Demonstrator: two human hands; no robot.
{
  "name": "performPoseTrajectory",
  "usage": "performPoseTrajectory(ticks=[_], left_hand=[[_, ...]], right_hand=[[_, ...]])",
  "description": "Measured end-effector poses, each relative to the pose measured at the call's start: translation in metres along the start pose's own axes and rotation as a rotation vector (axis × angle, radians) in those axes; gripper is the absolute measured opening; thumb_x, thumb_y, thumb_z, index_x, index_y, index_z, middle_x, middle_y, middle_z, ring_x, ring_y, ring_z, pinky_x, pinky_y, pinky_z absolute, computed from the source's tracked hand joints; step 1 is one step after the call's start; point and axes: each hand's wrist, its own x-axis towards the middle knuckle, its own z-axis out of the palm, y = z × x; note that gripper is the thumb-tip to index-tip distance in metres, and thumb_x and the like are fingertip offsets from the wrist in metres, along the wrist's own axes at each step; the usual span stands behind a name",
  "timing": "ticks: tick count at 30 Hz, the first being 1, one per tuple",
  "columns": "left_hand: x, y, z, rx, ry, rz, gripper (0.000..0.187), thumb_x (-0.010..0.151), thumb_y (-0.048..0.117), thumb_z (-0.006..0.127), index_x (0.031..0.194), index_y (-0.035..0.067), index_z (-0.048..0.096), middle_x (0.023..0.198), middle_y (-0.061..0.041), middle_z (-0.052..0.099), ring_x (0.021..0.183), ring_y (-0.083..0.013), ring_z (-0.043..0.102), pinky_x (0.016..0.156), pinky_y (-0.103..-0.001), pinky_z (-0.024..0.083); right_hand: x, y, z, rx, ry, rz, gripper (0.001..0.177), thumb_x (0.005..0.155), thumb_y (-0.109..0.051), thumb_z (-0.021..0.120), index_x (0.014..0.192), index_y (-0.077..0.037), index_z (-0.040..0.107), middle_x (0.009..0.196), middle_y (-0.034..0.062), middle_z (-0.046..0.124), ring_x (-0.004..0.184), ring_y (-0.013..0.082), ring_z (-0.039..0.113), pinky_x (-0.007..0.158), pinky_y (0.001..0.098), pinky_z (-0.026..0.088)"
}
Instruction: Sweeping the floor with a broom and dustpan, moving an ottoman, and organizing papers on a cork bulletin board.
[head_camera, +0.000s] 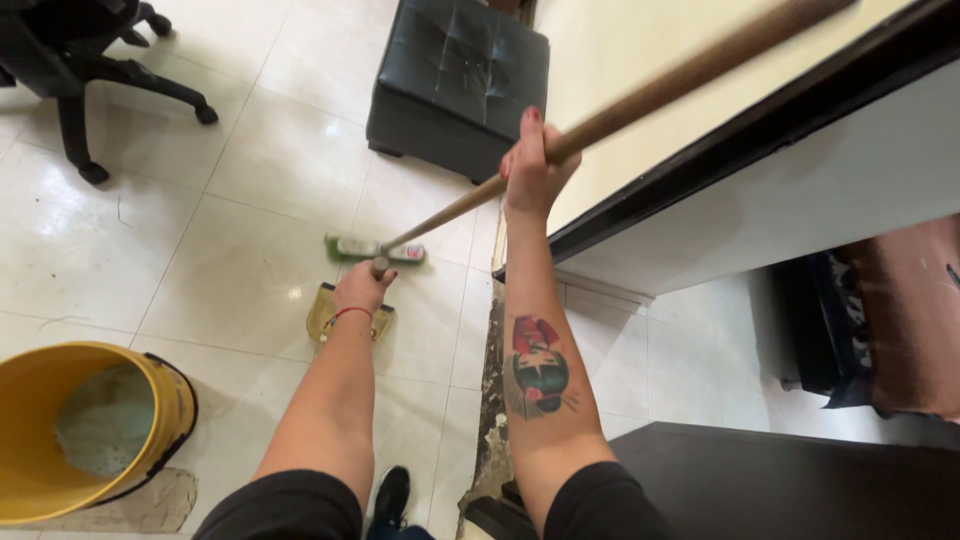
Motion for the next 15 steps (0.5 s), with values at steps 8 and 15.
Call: performPoseTrajectory(ticks=[8,15], left_hand=[[0.015,-0.004,0.006,0.024,0.010,0.033,0.046,0.090,0.060,0.072,0.114,0.021,0.074,0.114,-0.013,0.074,0.109,-0.0355,0.068,0.089,-0.048,0.055],[0.020,-0.003,0.015,-0.007,-0.001,-0.036,0.046,0.086,0.059,0.074,0.116,0.024,0.073,0.115,-0.009,0.075,0.110,-0.0334,0.069,0.091,-0.048,0.054]], right_hand=[[0.017,-0.026,0.022,-0.011,0.030,0.023,0.041,0.095,-0.015,0.068,0.060,-0.012,0.047,0.046,0.0002,0.042,0.034,0.0105,0.039,0.035,0.0271,0.034],[0.015,-0.003,0.016,0.036,-0.013,0.049,0.043,0.094,-0.014,0.066,0.058,-0.012,0.043,0.046,-0.0004,0.040,0.034,0.0089,0.037,0.035,0.0264,0.033]])
